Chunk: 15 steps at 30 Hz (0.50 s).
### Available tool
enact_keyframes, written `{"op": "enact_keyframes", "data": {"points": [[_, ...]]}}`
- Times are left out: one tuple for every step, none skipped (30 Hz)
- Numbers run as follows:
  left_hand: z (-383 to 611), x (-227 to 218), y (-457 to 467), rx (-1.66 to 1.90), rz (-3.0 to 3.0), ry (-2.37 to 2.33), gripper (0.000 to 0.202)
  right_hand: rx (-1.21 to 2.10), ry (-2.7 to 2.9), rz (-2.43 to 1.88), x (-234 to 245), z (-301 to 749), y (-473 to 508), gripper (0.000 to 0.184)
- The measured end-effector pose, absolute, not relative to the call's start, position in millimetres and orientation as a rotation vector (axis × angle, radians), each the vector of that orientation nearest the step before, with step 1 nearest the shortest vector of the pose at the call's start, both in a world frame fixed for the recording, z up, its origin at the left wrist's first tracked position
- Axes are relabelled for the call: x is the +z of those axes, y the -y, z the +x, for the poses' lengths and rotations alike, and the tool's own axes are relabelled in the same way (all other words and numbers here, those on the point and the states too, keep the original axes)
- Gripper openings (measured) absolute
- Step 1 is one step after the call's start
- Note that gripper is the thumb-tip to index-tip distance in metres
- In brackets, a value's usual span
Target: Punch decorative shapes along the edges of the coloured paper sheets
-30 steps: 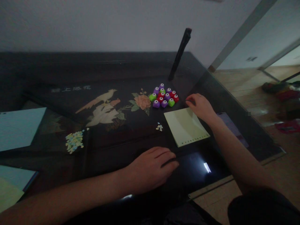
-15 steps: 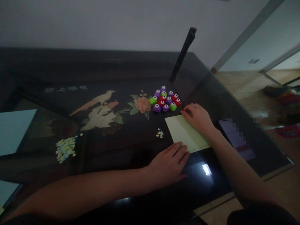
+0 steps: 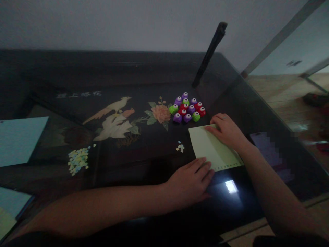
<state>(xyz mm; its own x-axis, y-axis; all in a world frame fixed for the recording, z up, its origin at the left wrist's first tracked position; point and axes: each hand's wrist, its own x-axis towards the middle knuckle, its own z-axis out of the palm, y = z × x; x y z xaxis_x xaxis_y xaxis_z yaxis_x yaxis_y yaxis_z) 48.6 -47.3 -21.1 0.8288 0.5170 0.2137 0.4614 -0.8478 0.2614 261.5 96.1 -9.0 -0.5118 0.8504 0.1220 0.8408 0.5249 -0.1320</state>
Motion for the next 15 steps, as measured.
{"op": "enact_keyframes", "data": {"points": [[48.7,-20.8,47.0,0.409,2.81,-0.757,0.059,0.113,2.564,-1.47,-7.2,262.0,-95.4,0.027],[48.8,-20.6,46.7,0.408,2.809,-0.754,0.058,0.147,2.536,-1.496,-5.3,262.5,-94.8,0.025],[48.9,-20.4,46.4,0.406,2.809,-0.753,0.058,0.183,2.511,-1.525,-3.2,263.0,-94.3,0.025],[48.9,-20.3,46.1,0.406,2.807,-0.752,0.057,0.218,2.493,-1.552,-1.2,263.3,-93.8,0.024],[48.8,-20.3,45.8,0.405,2.806,-0.751,0.057,0.25,2.48,-1.578,0.7,263.6,-93.5,0.024],[48.8,-20.4,45.4,0.407,2.805,-0.751,0.056,0.286,2.472,-1.597,2.5,263.9,-93.3,0.024],[48.7,-20.5,45.1,0.408,2.806,-0.751,0.056,0.326,2.464,-1.607,4.1,264.2,-93.2,0.023],[48.5,-20.7,44.6,0.413,2.808,-0.749,0.056,0.369,2.457,-1.612,5.4,264.6,-93.3,0.023],[48.3,-20.9,44.2,0.418,2.811,-0.747,0.056,0.418,2.451,-1.613,6.7,265.4,-93.5,0.024],[48.1,-21.1,43.7,0.424,2.814,-0.744,0.055,0.473,2.451,-1.609,7.9,266.6,-93.8,0.024],[47.8,-21.3,43.2,0.426,2.816,-0.741,0.054,0.53,2.46,-1.603,9.2,268.3,-94.0,0.026],[47.6,-21.5,42.7,0.429,2.819,-0.736,0.053,0.585,2.478,-1.599,10.7,270.6,-94.2,0.027],[47.4,-21.6,42.2,0.431,2.822,-0.731,0.052,0.63,2.498,-1.599,12.6,273.5,-94.2,0.028],[47.2,-21.8,41.6,0.439,2.824,-0.725,0.051,0.669,2.516,-1.6,14.9,276.9,-93.9,0.028],[47.0,-22.0,41.1,0.444,2.826,-0.719,0.051,0.702,2.525,-1.594,17.7,280.6,-93.2,0.027]]}}
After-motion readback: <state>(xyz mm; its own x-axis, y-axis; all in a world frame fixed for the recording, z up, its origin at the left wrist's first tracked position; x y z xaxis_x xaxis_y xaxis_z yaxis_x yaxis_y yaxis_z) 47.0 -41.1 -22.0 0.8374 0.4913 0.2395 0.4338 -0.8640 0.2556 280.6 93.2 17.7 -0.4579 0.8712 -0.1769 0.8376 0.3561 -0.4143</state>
